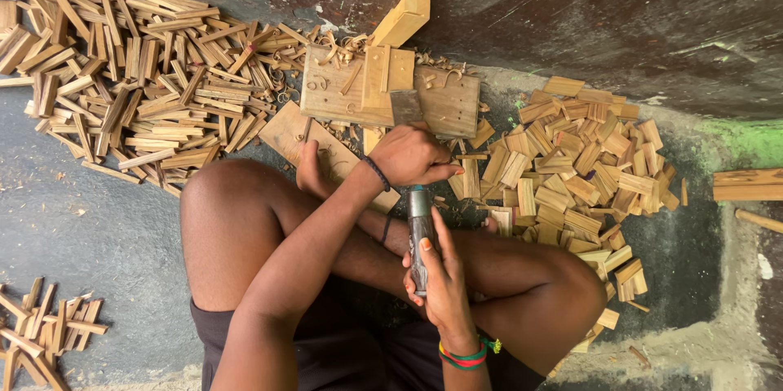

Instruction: The person sits on the floor and uses a hammer and a chisel to split small wooden blocks into smaller pieces. They repeatedly position the chisel on the wood and strike it with the hammer, creating a pile of wood chips and split pieces.

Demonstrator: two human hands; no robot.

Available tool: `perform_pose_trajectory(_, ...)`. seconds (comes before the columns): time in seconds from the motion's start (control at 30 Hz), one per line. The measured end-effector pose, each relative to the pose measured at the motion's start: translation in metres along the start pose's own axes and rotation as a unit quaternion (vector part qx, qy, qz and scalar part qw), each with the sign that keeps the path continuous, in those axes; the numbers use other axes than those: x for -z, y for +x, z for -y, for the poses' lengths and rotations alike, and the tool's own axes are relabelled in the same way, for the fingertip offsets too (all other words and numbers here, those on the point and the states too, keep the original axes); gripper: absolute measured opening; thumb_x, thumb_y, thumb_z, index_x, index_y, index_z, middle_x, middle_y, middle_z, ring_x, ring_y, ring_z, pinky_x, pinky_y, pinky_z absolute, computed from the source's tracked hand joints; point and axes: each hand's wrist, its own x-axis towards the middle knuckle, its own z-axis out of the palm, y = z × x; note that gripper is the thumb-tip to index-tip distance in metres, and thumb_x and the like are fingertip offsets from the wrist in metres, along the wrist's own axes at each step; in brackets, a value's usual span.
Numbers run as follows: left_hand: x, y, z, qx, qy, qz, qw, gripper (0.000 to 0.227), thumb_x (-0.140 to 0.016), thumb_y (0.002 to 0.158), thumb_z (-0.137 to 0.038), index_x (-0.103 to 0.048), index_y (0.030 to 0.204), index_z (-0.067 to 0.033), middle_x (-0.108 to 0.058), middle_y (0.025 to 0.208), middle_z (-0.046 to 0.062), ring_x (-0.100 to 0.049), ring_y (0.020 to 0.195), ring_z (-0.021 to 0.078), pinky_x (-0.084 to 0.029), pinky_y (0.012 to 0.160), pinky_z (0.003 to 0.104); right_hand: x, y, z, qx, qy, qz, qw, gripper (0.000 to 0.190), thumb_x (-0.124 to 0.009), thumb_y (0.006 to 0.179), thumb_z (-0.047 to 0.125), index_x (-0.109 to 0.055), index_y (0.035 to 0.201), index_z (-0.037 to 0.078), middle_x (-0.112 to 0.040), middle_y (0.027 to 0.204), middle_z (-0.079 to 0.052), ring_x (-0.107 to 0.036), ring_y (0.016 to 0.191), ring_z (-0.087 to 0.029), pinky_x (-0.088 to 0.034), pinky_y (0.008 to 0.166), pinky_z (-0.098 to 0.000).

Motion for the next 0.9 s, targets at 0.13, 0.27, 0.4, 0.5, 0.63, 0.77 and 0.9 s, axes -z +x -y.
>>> perform_pose_trajectory(0.13,0.005,-0.004,0.004,0.023,-0.02,-0.008,1.0,0.039,-0.071,0.091,-0.044,-0.075,0.069,-0.0115,-0.068,0.062,0.014,-0.068,0.059,0.0348,-0.054,0.058,0.046,-0.002,0.001,0.006,0.006,-0.033,0.002,0.999,0.064,-0.051,0.102,0.027,-0.03,0.162,0.024,-0.06,0.079,-0.01,-0.055,0.045,-0.011,-0.038,0.031,-0.0211)
perform_pose_trajectory(0.27,0.006,-0.004,0.006,0.019,-0.021,-0.014,1.0,0.037,-0.072,0.091,-0.042,-0.075,0.071,-0.0109,-0.068,0.063,0.015,-0.068,0.06,0.0359,-0.054,0.059,0.047,-0.002,0.005,0.005,-0.005,-0.017,0.006,1.0,0.064,-0.052,0.102,0.028,-0.03,0.162,0.025,-0.06,0.078,-0.01,-0.054,0.044,-0.011,-0.038,0.032,-0.021)
perform_pose_trajectory(0.4,0.004,-0.007,0.008,0.027,-0.006,-0.006,1.0,0.036,-0.072,0.09,-0.041,-0.075,0.07,-0.0106,-0.068,0.062,0.015,-0.068,0.06,0.0364,-0.054,0.059,0.048,0.0,0.006,0.002,-0.006,-0.03,0.006,1.0,0.064,-0.051,0.101,0.029,-0.032,0.162,0.025,-0.06,0.078,-0.009,-0.054,0.044,-0.011,-0.037,0.031,-0.0209)
perform_pose_trajectory(0.5,0.006,-0.006,0.009,0.034,-0.032,-0.012,0.999,0.036,-0.07,0.091,-0.042,-0.074,0.072,-0.0112,-0.068,0.064,0.014,-0.068,0.061,0.0355,-0.054,0.059,0.047,0.001,0.007,0.005,-0.018,-0.016,0.011,1.0,0.064,-0.052,0.102,0.029,-0.031,0.162,0.027,-0.06,0.077,-0.01,-0.053,0.043,-0.011,-0.036,0.031,-0.0212)
perform_pose_trajectory(0.63,0.006,-0.006,0.012,0.081,-0.04,0.032,0.995,0.039,-0.069,0.094,-0.043,-0.076,0.073,-0.0115,-0.068,0.064,0.014,-0.068,0.062,0.0356,-0.054,0.062,0.048,0.002,0.007,0.005,-0.038,-0.028,0.004,0.999,0.064,-0.051,0.101,0.029,-0.03,0.161,0.029,-0.06,0.077,-0.009,-0.054,0.044,-0.011,-0.037,0.032,-0.0219)
perform_pose_trajectory(0.77,0.008,-0.003,0.019,0.048,-0.066,0.01,0.997,0.029,-0.068,0.092,-0.04,-0.077,0.08,-0.0146,-0.069,0.065,0.013,-0.069,0.062,0.0346,-0.053,0.061,0.048,-0.006,0.008,0.003,-0.046,-0.03,0.007,0.998,0.066,-0.05,0.101,0.027,-0.025,0.163,0.031,-0.059,0.076,-0.009,-0.052,0.043,-0.011,-0.038,0.033,-0.0224)
perform_pose_trajectory(0.9,0.009,-0.008,0.024,0.055,-0.062,0.025,0.996,0.044,-0.073,0.09,-0.043,-0.064,0.064,-0.0089,-0.063,0.06,0.014,-0.064,0.061,0.0372,-0.048,0.057,0.049,-0.017,0.009,0.002,-0.061,-0.057,0.0,0.997,0.07,-0.049,0.101,0.023,-0.02,0.163,0.032,-0.058,0.076,-0.007,-0.051,0.044,-0.011,-0.038,0.032,-0.0234)
